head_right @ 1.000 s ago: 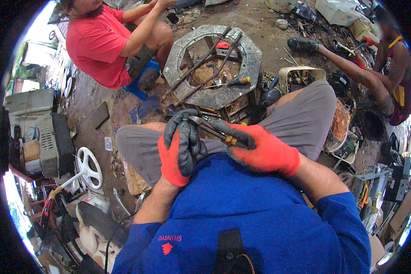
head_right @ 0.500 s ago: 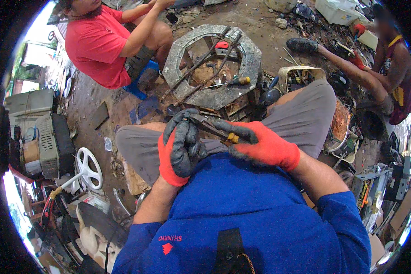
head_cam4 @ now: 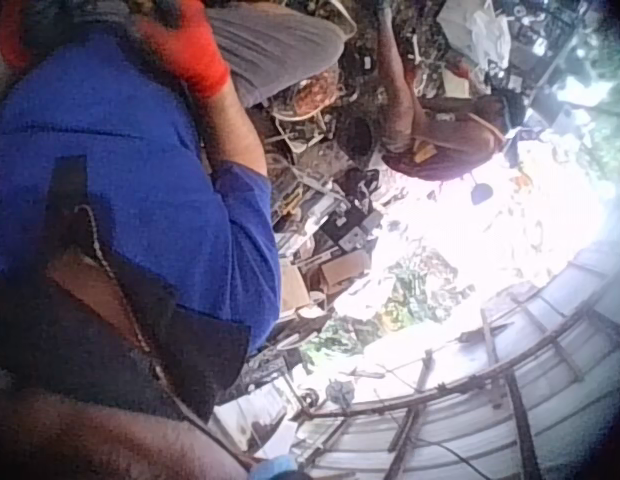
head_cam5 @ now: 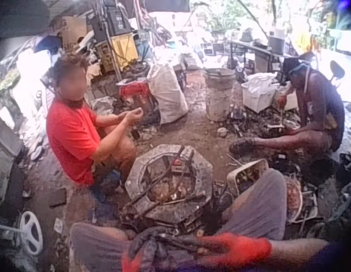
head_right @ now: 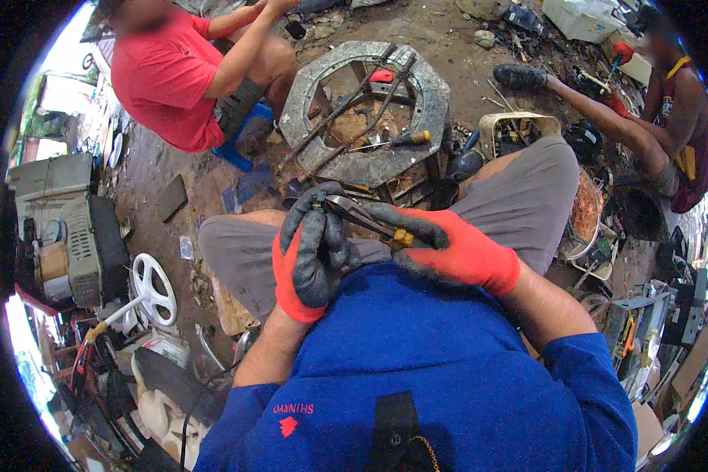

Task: The person sits on the ground and uses pliers to strip wires and remove components from a small electronic device. They hand the stripped parts to another person and place copper wire into a metal bowl.

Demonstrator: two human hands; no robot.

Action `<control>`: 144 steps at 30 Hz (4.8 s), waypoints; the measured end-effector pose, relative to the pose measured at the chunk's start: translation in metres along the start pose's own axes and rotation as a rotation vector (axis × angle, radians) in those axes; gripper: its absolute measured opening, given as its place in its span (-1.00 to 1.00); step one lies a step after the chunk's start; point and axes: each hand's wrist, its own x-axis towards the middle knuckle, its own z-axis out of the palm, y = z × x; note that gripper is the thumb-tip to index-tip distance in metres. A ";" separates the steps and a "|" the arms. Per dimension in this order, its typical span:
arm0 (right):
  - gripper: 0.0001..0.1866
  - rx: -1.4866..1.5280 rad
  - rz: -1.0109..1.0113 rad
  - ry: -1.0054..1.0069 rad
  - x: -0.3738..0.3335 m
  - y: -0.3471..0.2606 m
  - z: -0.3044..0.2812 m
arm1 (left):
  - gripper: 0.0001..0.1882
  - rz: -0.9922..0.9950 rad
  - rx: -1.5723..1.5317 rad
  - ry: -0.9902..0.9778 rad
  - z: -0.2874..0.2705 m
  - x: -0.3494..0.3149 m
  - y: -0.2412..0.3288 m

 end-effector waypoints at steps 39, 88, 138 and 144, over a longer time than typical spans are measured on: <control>-0.29 0.312 0.182 0.094 0.005 -0.017 -0.021 | -0.55 0.021 -0.090 0.041 -0.012 0.011 0.001; -0.35 -0.615 -0.276 0.238 -0.017 -0.020 0.001 | -0.57 0.179 0.274 0.197 -0.009 0.001 0.010; -0.50 -0.429 -0.172 0.191 -0.011 -0.008 0.001 | -0.67 -0.090 -0.122 0.172 -0.003 0.005 0.007; -0.42 -0.528 -0.209 0.236 -0.013 -0.002 0.001 | -0.74 -0.197 -0.461 0.058 -0.018 0.010 -0.001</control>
